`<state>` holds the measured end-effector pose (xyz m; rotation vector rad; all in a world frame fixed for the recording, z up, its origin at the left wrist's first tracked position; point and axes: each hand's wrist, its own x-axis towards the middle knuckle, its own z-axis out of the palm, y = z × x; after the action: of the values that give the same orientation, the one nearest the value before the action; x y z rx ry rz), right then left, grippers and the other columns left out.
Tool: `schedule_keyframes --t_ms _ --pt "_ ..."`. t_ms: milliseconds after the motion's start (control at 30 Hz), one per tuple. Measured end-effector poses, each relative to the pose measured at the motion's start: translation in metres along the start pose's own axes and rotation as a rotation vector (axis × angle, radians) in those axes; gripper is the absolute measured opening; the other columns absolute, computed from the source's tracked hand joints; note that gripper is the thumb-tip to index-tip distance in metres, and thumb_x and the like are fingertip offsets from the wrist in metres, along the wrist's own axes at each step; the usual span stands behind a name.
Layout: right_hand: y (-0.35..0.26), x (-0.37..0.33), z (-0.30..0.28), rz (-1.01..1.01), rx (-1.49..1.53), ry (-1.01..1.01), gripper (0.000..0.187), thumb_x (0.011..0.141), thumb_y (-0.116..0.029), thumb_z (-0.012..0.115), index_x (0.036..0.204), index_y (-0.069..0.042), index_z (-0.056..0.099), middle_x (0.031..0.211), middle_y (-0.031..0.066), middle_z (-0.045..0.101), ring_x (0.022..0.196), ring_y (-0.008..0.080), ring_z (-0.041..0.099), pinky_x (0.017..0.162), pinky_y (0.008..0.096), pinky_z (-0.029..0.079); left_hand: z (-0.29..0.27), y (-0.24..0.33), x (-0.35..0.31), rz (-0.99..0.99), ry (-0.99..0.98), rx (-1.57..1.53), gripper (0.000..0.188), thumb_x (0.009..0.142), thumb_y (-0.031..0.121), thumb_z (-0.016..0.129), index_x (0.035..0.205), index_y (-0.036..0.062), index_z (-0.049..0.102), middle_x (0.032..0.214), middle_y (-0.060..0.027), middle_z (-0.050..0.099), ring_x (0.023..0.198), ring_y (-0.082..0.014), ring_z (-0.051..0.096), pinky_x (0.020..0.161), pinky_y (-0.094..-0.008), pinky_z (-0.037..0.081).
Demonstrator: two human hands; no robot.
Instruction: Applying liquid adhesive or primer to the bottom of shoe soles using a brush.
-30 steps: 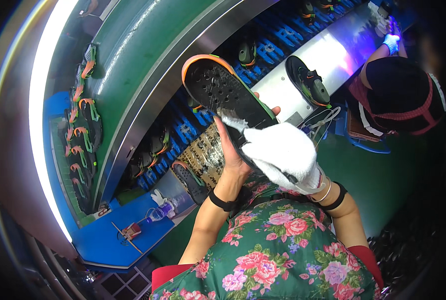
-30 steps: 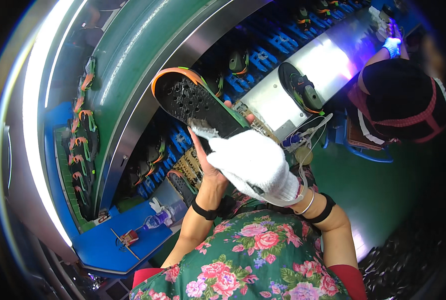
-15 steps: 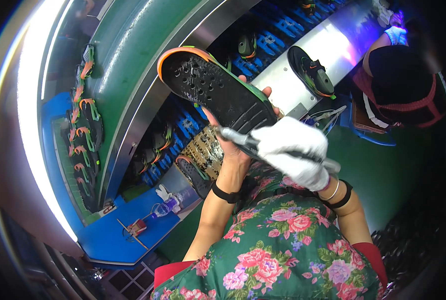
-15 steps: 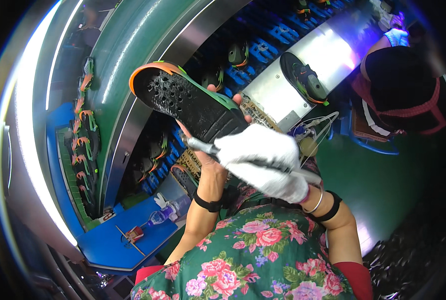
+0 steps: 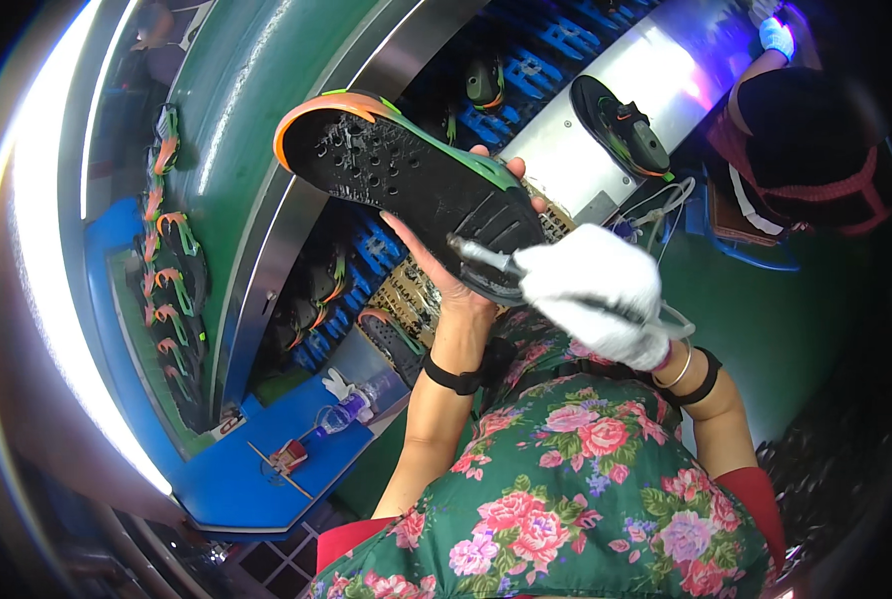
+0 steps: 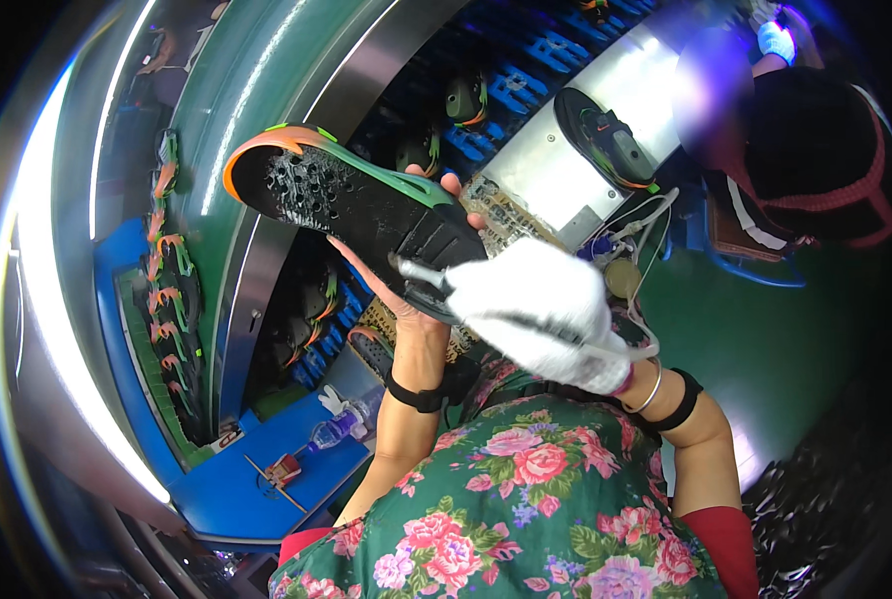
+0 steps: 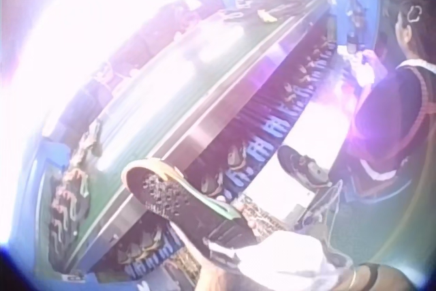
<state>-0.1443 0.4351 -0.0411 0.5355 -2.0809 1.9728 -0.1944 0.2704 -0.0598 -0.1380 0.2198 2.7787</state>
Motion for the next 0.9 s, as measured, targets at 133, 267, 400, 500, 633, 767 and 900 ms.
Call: schedule_keyframes --t_ms 133,267,400,500,633,767,900 --pt "-0.002 0.0 -0.002 0.017 0.2 -0.12 0.018 0.077 -0.001 0.082 0.093 -0.006 0.078 0.097 0.0102 0.077 0.084 0.0234 0.073 0.075 0.0344 0.057 -0.014 0.008 -0.001 0.063 0.08 0.115 0.111 0.082 0.09 0.044 0.149 0.0004 0.04 0.135 -0.0228 0.058 0.122 -0.0428 0.059 0.094 -0.0595 0.056" --pt "0.007 0.002 -0.008 0.044 0.098 -0.065 0.019 0.078 0.0 0.081 0.096 -0.006 0.078 0.097 0.01 0.076 0.083 0.0239 0.072 0.074 0.0348 0.057 -0.015 0.011 -0.005 -0.008 0.051 0.146 0.109 0.084 0.087 0.046 0.152 0.0025 0.037 0.144 -0.0183 0.051 0.124 -0.0445 0.058 0.093 -0.0597 0.057" --pt "0.01 -0.003 0.0 -0.196 -0.039 -0.158 0.024 0.076 -0.005 0.082 0.099 -0.011 0.078 0.098 0.0077 0.076 0.079 0.0264 0.071 0.069 0.0356 0.057 -0.024 0.019 -0.001 -0.017 0.036 0.246 0.106 0.085 0.082 0.053 0.155 0.0037 0.034 0.15 -0.0169 0.047 0.124 -0.0475 0.057 0.096 -0.0576 0.057" --pt "0.012 0.001 -0.005 0.095 0.365 -0.233 0.016 0.077 -0.004 0.083 0.091 -0.009 0.079 0.094 0.0079 0.077 0.084 0.0227 0.073 0.074 0.0341 0.058 -0.023 0.021 -0.006 -0.037 0.015 0.231 0.109 0.084 0.081 0.055 0.155 0.0023 0.032 0.152 -0.0172 0.044 0.124 -0.0474 0.057 0.097 -0.0561 0.057" --pt "0.016 0.007 -0.011 -0.104 -0.012 -0.221 0.021 0.079 -0.005 0.08 0.099 -0.009 0.078 0.099 0.0093 0.076 0.083 0.0257 0.072 0.074 0.0362 0.058 -0.025 0.028 -0.001 -0.142 -0.063 0.258 0.11 0.084 0.078 0.058 0.154 -0.0022 0.031 0.15 -0.0199 0.043 0.121 -0.0457 0.059 0.095 -0.0524 0.057" --pt "0.013 0.002 -0.007 -0.163 0.018 -0.341 0.021 0.079 -0.007 0.08 0.101 -0.01 0.078 0.098 0.0083 0.077 0.082 0.0253 0.071 0.072 0.0357 0.058 -0.038 0.035 -0.006 -0.193 -0.074 0.166 0.108 0.084 0.079 0.056 0.155 0.0012 0.031 0.148 -0.0211 0.043 0.118 -0.0466 0.06 0.093 -0.0535 0.058" --pt "0.013 0.004 -0.007 0.108 0.339 -0.324 0.018 0.076 -0.007 0.084 0.094 -0.009 0.079 0.093 0.0079 0.077 0.081 0.0223 0.073 0.073 0.0331 0.057 -0.031 0.04 -0.011 -0.258 0.063 0.161 0.111 0.081 0.079 0.061 0.153 -0.0003 0.034 0.144 -0.019 0.047 0.105 -0.0453 0.06 0.09 -0.0553 0.054"
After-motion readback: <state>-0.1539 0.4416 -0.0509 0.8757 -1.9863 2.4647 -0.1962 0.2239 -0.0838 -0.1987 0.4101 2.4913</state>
